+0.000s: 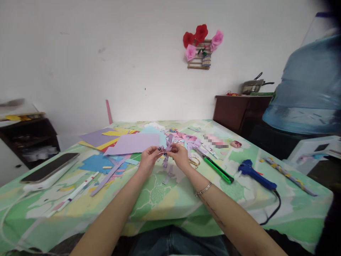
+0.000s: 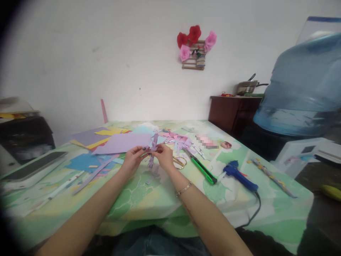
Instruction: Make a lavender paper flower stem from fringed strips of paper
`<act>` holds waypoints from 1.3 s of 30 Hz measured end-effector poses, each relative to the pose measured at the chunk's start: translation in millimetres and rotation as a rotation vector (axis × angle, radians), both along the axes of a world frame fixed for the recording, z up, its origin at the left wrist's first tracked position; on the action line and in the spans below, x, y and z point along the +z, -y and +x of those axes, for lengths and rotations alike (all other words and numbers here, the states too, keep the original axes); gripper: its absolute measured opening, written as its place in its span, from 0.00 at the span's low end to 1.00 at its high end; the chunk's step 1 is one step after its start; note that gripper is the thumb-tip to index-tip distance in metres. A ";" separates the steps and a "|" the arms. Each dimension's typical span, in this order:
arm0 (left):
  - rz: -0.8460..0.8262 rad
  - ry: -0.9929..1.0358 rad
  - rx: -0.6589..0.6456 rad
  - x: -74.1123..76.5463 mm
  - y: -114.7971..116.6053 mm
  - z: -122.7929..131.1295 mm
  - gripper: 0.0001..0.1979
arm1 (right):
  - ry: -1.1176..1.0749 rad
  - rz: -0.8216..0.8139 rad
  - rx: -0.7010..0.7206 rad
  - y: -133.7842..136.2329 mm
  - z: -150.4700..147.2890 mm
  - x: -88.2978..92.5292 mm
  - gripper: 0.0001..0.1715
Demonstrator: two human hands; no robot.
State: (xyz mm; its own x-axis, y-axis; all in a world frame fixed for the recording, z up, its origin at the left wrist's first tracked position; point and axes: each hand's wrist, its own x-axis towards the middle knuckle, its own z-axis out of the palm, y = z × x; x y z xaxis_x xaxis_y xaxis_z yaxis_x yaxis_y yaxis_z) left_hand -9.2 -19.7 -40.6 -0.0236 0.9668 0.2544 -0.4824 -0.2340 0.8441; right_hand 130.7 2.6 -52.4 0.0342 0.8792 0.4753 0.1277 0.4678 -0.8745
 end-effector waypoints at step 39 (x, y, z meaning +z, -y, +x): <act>-0.138 -0.064 0.007 -6.3 -3.4 0.9 0.14 | -0.085 -0.097 0.280 -3.5 -2.0 -3.5 0.17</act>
State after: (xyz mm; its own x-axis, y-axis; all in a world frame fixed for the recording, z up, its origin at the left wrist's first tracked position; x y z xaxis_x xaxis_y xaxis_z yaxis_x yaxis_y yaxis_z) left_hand -8.3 -16.2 -46.9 -0.0188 0.9926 0.1204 -0.4253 -0.1169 0.8975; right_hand 128.8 6.1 -55.9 -0.1801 0.9012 0.3941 -0.0702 0.3879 -0.9190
